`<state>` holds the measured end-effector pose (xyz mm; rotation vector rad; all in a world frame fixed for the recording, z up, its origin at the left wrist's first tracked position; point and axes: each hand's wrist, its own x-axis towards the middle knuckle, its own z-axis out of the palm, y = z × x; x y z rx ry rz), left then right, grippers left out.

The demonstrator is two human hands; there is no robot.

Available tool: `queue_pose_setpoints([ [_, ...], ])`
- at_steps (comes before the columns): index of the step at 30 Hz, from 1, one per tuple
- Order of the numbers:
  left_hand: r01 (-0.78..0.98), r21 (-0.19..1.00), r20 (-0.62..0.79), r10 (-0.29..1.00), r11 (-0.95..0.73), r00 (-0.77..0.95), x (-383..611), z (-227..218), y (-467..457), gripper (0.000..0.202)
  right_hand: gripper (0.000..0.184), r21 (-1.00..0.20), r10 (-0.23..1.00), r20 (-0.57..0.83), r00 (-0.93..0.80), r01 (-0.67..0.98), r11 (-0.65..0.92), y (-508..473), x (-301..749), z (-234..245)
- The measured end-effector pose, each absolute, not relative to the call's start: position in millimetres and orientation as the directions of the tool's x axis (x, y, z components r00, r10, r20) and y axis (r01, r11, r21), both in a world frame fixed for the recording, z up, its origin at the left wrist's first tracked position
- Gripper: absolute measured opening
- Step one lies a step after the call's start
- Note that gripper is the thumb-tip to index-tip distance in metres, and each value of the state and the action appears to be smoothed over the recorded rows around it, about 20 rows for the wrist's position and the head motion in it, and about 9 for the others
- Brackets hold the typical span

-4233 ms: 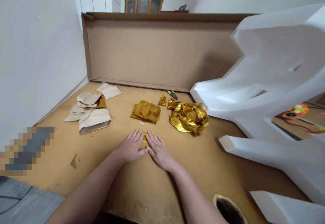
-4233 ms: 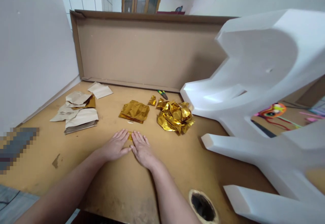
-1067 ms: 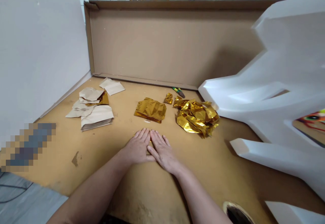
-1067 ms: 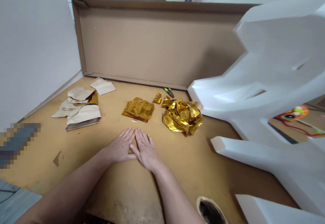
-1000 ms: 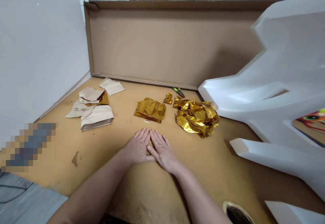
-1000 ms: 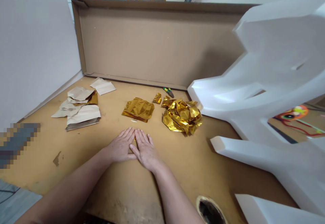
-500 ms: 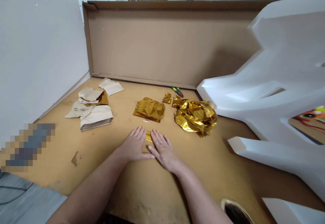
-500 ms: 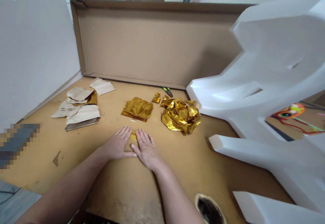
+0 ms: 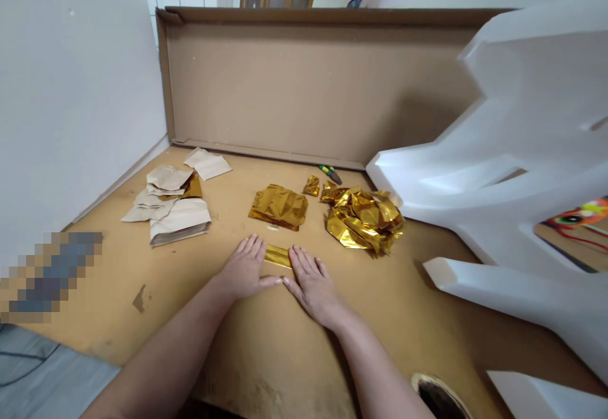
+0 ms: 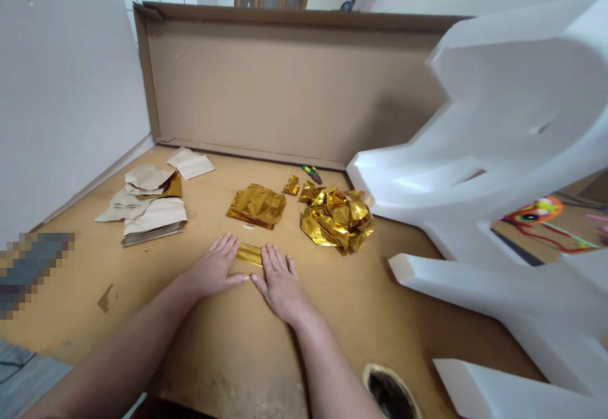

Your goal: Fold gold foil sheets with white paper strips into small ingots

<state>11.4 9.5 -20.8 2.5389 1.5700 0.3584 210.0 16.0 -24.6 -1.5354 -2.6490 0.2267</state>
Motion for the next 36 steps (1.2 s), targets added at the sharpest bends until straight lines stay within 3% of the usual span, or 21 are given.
queue_pose_setpoints([
  [9,0.788,0.288,0.128,0.838,-0.544,0.531,21,-21,10,0.073,0.065,-0.139,0.868,0.007,-0.497,0.859,0.493,18,210,-29],
  [15,0.765,0.318,0.134,0.826,-0.559,0.548,20,-21,11,0.071,0.065,-0.176,0.864,0.099,-0.494,0.845,0.504,14,190,-16],
  [22,0.764,0.345,0.129,0.833,-0.546,0.537,22,-20,10,0.066,0.066,-0.246,0.839,0.019,-0.544,0.810,0.532,11,176,-19],
  [36,0.812,0.298,0.098,0.863,-0.501,0.496,13,-18,8,0.075,0.066,-0.227,0.837,-0.061,-0.543,0.825,0.518,15,202,-16],
])
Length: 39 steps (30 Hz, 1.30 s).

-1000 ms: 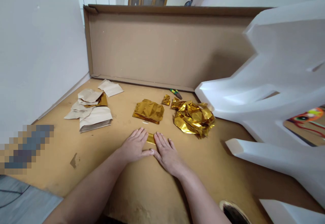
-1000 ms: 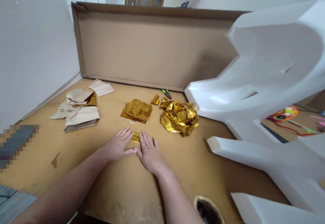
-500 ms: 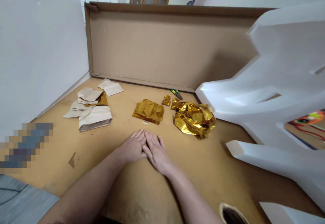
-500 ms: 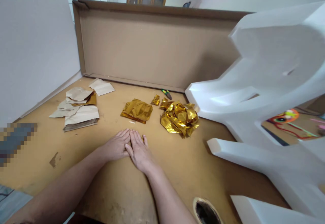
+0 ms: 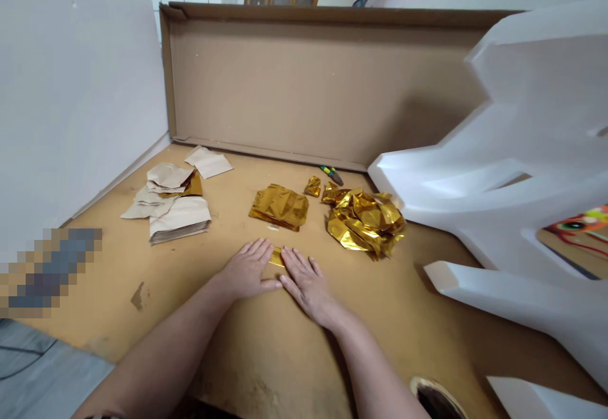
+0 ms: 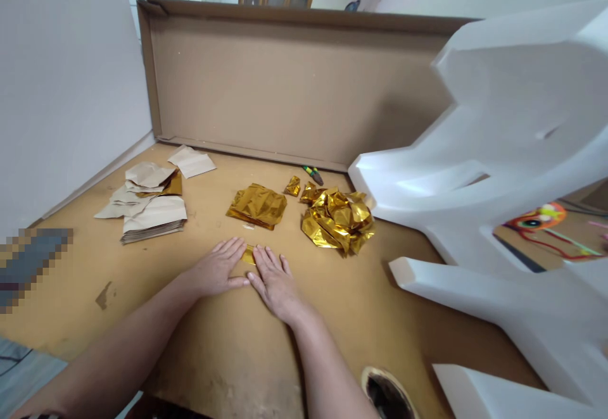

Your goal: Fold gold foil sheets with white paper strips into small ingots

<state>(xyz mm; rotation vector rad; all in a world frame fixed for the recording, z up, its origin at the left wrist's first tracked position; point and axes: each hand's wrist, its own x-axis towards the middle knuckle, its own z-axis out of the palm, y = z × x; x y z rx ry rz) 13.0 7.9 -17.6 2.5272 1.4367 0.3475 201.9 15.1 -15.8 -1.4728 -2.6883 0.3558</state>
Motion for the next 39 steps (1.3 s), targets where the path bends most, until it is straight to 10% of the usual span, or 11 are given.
queue_pose_setpoints([
  [15,0.834,0.290,0.050,0.878,-0.469,0.476,1,-16,10,0.071,0.060,-0.186,0.861,-0.122,-0.493,0.864,0.468,17,218,-4],
  [39,0.816,0.314,0.212,0.874,-0.485,0.438,2,-17,19,0.041,0.027,-0.094,0.803,0.302,-0.514,0.822,0.561,23,216,-7],
])
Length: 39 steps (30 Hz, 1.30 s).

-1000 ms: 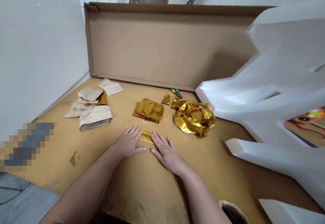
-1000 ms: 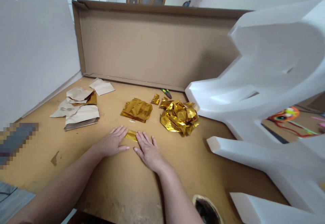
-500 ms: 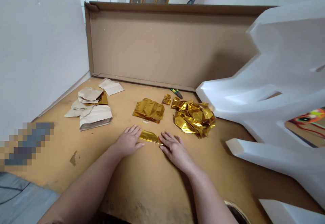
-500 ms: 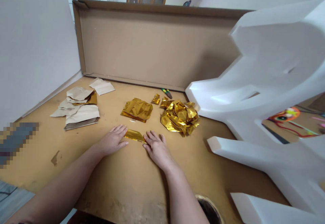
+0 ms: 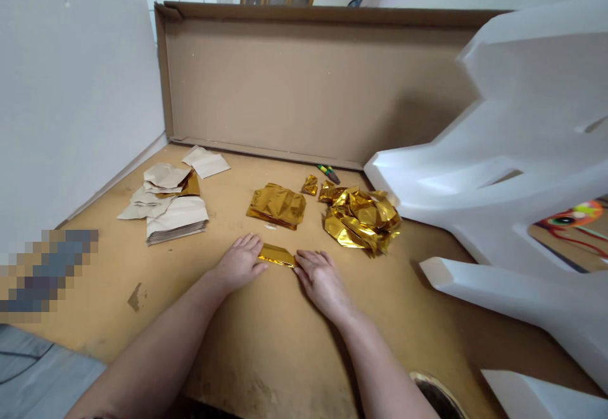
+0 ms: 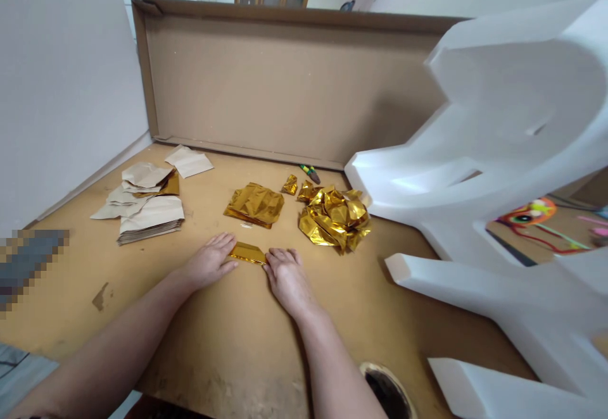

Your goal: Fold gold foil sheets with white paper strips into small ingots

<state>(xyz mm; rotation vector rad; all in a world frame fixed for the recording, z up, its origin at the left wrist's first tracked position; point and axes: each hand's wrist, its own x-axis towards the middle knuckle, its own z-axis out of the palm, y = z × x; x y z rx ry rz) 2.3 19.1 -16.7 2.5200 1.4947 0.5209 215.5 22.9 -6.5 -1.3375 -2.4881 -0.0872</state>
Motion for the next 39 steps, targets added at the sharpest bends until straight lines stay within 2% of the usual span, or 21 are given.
queue_pose_setpoints([
  [4,0.777,0.330,0.289,0.840,-0.537,0.458,1,-14,22,0.026,0.031,-0.151,0.778,0.379,-0.502,0.796,0.587,21,213,-3],
  [8,0.734,0.461,0.375,0.859,-0.499,0.348,0,-16,24,0.019,0.033,-0.328,0.790,0.425,-0.441,0.739,0.589,19,211,3],
  [12,0.644,0.642,0.411,0.896,-0.415,0.167,0,-22,27,0.018,0.035,-0.528,0.874,0.370,-0.316,0.702,0.478,18,210,6],
  [15,0.641,0.674,0.405,0.909,-0.366,0.093,1,-26,28,0.020,0.034,-0.583,0.930,0.287,-0.229,0.729,0.359,20,209,3],
  [17,0.690,0.612,0.433,0.894,-0.387,0.117,2,-26,27,0.022,0.032,-0.553,0.946,0.259,-0.195,0.773,0.311,22,209,-1],
  [20,0.751,0.450,0.469,0.843,-0.484,0.263,6,-22,23,0.026,0.029,-0.447,0.947,0.255,-0.196,0.845,0.295,24,208,-6],
  [24,0.735,0.322,0.383,0.792,-0.597,0.476,12,-16,16,0.035,0.029,-0.316,0.924,0.293,-0.244,0.888,0.335,24,206,-8],
  [27,0.727,0.313,0.258,0.791,-0.611,0.554,15,-14,13,0.042,0.029,-0.274,0.908,0.317,-0.274,0.890,0.365,25,206,-9],
  [30,0.754,0.313,0.182,0.816,-0.577,0.549,16,-16,11,0.047,0.028,-0.238,0.898,0.338,-0.281,0.898,0.371,26,207,-9],
  [35,0.762,0.309,0.159,0.820,-0.570,0.549,16,-19,10,0.050,0.037,-0.221,0.865,0.370,-0.338,0.873,0.435,23,201,-9],
  [39,0.743,0.331,0.176,0.811,-0.582,0.557,15,-23,12,0.051,0.052,-0.272,0.811,0.293,-0.506,0.770,0.578,14,188,-14],
])
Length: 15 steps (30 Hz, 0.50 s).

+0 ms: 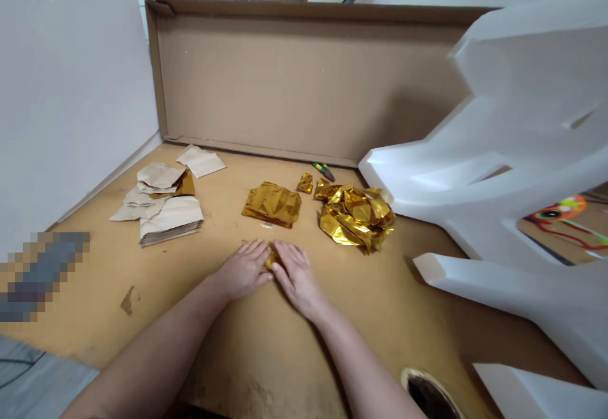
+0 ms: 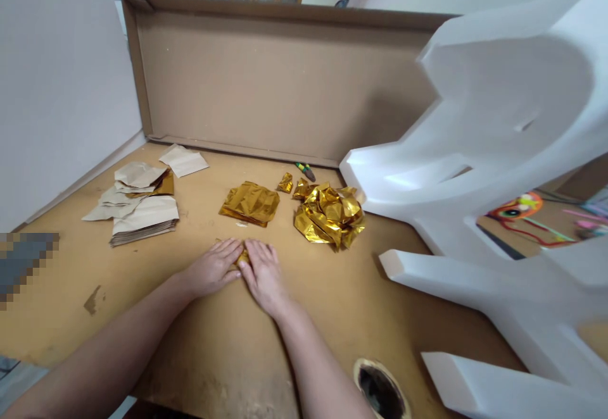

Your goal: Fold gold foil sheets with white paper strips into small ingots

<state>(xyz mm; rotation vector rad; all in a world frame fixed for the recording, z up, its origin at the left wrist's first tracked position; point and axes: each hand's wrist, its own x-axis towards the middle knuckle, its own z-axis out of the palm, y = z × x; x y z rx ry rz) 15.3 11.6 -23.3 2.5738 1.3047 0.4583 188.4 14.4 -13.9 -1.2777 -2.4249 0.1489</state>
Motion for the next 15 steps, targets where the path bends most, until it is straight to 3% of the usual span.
queue_pose_setpoints([
  [5,0.734,0.364,0.133,0.812,-0.573,0.568,13.8,-26.9,14.2,0.053,0.065,-0.313,0.769,0.113,-0.629,0.712,0.629,4.4,179.6,-20.5],
  [15,0.740,0.365,0.154,0.820,-0.566,0.551,13.3,-26.3,12.6,0.051,0.068,-0.310,0.785,0.097,-0.611,0.731,0.608,4.4,186.2,-24.3],
])
